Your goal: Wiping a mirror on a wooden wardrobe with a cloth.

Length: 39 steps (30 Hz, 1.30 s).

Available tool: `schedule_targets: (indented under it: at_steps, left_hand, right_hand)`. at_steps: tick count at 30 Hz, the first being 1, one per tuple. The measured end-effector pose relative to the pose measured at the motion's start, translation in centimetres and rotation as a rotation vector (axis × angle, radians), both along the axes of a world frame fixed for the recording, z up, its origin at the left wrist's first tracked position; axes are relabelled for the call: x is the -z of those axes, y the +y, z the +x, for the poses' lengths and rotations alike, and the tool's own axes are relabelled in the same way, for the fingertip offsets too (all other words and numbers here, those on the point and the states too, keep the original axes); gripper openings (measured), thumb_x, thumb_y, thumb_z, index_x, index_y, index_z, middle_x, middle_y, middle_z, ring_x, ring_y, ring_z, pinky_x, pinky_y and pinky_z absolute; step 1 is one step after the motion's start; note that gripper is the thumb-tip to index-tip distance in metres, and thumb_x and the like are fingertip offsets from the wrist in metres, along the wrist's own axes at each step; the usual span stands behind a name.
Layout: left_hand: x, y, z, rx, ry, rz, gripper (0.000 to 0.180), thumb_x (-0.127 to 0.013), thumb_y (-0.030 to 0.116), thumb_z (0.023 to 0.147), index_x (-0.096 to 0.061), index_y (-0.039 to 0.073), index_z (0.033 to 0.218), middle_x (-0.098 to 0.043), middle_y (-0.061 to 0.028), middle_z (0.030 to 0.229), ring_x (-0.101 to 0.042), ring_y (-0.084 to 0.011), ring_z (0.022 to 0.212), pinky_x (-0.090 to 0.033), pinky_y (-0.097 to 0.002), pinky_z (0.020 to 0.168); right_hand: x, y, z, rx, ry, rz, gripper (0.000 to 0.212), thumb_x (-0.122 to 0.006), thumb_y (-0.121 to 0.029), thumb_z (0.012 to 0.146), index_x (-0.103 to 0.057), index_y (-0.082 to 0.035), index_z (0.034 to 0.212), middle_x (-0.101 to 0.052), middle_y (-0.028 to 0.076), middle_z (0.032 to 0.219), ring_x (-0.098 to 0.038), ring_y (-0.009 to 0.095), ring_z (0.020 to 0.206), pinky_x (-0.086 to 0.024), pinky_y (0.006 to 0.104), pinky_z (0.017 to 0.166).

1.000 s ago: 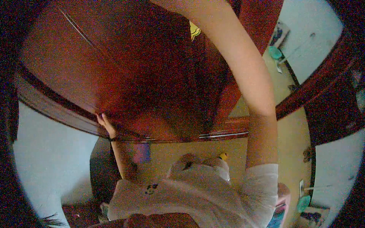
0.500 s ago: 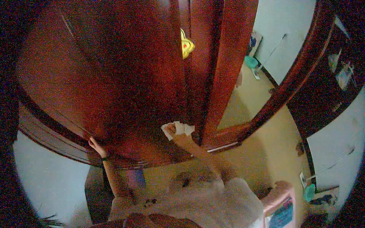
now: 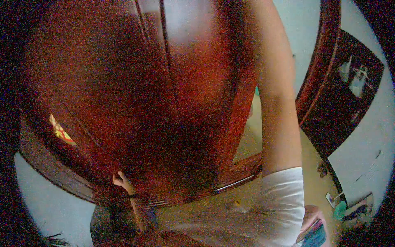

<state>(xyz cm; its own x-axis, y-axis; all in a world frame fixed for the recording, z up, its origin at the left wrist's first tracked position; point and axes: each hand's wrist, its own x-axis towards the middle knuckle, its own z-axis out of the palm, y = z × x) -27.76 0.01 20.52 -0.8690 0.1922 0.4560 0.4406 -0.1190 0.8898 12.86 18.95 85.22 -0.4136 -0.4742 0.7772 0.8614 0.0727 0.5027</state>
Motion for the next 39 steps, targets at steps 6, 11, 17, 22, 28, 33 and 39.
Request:
schedule_targets:
  at_steps: [6, 11, 17, 22, 28, 33, 39]
  left_hand:
    - [-0.7, 0.8, 4.5, -0.121, 0.069, -0.095, 0.053, -0.053, 0.031, 0.082, -0.030, -0.005, 0.114, -0.029, -0.0176, 0.110, -0.030, -0.0280, 0.104, -0.026, -0.0422, 0.089]
    - [-0.9, 2.7, 10.0, -0.016, 0.058, 0.018, 0.053, -0.055, 0.029, 0.081, -0.030, -0.005, 0.114, -0.028, -0.0170, 0.113, -0.030, -0.0266, 0.104, -0.026, -0.0398, 0.091]
    - [-0.9, 2.4, 12.5, 0.038, -0.012, -0.050, 0.048, -0.055, 0.024, 0.082, -0.031, -0.005, 0.113, -0.030, -0.0165, 0.111, -0.033, -0.0270, 0.102, -0.027, -0.0389, 0.091]
    - [-1.5, 3.7, 17.2, 0.079, 0.043, 0.057, 0.043, -0.052, 0.019, 0.083, -0.031, -0.005, 0.111, -0.032, -0.0150, 0.109, -0.035, -0.0255, 0.100, -0.029, -0.0378, 0.090]
    - [-2.1, 4.3, 20.9, 0.196, -0.116, 0.164, 0.041, -0.052, 0.018, 0.083, -0.032, -0.004, 0.112, -0.033, -0.0145, 0.109, -0.035, -0.0251, 0.102, -0.029, -0.0372, 0.090]
    - [-1.2, 6.2, 22.5, 0.086, 0.043, 0.054, 0.042, -0.053, 0.018, 0.083, -0.033, -0.004, 0.112, -0.033, -0.0163, 0.109, -0.035, -0.0267, 0.102, -0.028, -0.0378, 0.090]
    - [-1.1, 6.6, 25.1, 0.049, 0.074, -0.003, 0.048, -0.053, 0.025, 0.083, -0.033, -0.008, 0.111, -0.033, -0.0199, 0.108, -0.034, -0.0310, 0.103, -0.024, -0.0412, 0.092]
  right_hand:
    - [26.6, -4.8, -0.6, -0.116, 0.098, -0.721, 0.066, -0.057, -0.025, 0.070, -0.030, 0.002, 0.124, -0.024, 0.024, 0.130, -0.024, 0.038, 0.120, -0.015, 0.0470, 0.100]
    - [47.1, -9.1, 3.7, -0.248, -0.333, -1.503, 0.057, -0.065, -0.027, 0.062, -0.046, -0.008, 0.112, -0.042, 0.021, 0.115, -0.037, 0.038, 0.110, -0.028, 0.0490, 0.091]
    - [29.5, -6.0, 4.1, 0.315, 0.007, -0.748, 0.056, -0.059, -0.024, 0.069, -0.041, -0.002, 0.117, -0.043, 0.018, 0.118, -0.043, 0.040, 0.102, -0.037, 0.0526, 0.076]
    - [0.6, 1.2, 9.5, -0.144, -0.035, -0.375, 0.051, -0.023, -0.033, 0.090, -0.023, 0.000, 0.129, -0.018, 0.018, 0.136, -0.015, 0.030, 0.126, -0.009, 0.0390, 0.103]
    - [1.1, -1.5, 5.4, -0.126, -0.008, -0.473, 0.061, -0.028, -0.042, 0.087, -0.023, 0.003, 0.128, -0.019, 0.023, 0.134, -0.017, 0.035, 0.125, -0.014, 0.0401, 0.102]
    - [17.1, 0.0, 10.4, -0.208, -0.188, -0.467, 0.060, -0.046, -0.034, 0.081, -0.027, 0.000, 0.127, -0.028, 0.020, 0.131, -0.030, 0.034, 0.118, -0.025, 0.0420, 0.095]
    - [8.9, 1.1, 10.7, -0.181, 0.126, -0.588, 0.062, -0.038, -0.043, 0.083, -0.027, 0.000, 0.127, -0.034, 0.022, 0.125, -0.032, 0.034, 0.116, -0.025, 0.0417, 0.095]
